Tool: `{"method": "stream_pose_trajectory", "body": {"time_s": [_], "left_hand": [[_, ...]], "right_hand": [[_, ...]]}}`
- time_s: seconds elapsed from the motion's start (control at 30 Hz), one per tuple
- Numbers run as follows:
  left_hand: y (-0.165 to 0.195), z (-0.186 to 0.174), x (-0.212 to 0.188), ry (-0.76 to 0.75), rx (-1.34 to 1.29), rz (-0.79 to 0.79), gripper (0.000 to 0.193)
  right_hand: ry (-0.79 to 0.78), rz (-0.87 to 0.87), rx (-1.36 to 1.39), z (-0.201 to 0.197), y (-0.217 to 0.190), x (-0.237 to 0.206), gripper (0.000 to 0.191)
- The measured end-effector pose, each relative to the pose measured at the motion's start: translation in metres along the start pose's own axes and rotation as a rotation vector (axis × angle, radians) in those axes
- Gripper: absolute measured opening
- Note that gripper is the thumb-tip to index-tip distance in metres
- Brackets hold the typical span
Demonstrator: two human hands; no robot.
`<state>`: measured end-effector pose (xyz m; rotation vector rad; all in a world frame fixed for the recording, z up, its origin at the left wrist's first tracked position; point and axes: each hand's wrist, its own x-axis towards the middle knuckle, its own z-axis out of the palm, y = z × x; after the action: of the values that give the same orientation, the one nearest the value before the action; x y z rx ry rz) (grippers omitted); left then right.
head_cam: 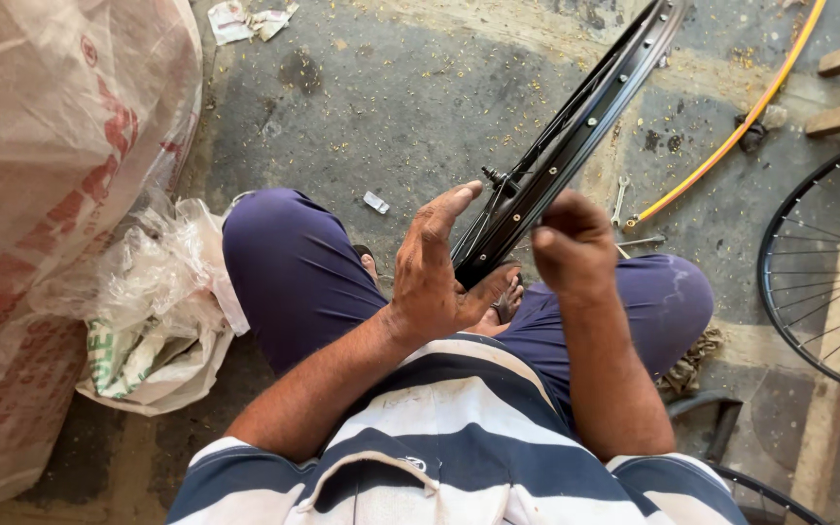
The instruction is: The person sits on the floor holding a bicycle wheel across their lap and works on the hub and rim area by hand, turning a small component at the hub and repositioning the wheel repeatedly while checking the rim. The person continues manipulating the wheel hub throughout the episode.
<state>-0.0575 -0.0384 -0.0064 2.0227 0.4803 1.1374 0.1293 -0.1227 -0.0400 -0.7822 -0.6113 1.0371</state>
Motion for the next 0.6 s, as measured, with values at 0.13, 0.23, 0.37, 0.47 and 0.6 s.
{"method": "stream_pose_trajectory", "body": {"time_s": [0.13, 0.23, 0.37, 0.47, 0.6], "left_hand": [[0.002, 0.001, 0.001, -0.019, -0.001, 0.001, 0.084], [0.002, 0.0, 0.001, -0.02, 0.006, 0.011, 0.084], [0.001, -0.001, 0.002, -0.01, 0.009, 0.003, 0.083], [0.002, -0.001, 0.002, -0.038, 0.004, -0.011, 0.081], [0.003, 0.0, 0.002, -0.043, 0.025, -0.002, 0.08]], "right_hand": [[0.073, 0.044, -0.331, -0.004, -0.001, -0.002, 0.045], [0.118, 0.116, -0.451, -0.008, -0.002, -0.004, 0.045], [0.0, 0.012, 0.045, -0.009, 0.004, -0.005, 0.034], [-0.024, -0.091, -0.036, -0.004, 0.011, -0.003, 0.038], [0.219, 0.006, -0.538, 0.002, 0.004, 0.006, 0.033]]}}
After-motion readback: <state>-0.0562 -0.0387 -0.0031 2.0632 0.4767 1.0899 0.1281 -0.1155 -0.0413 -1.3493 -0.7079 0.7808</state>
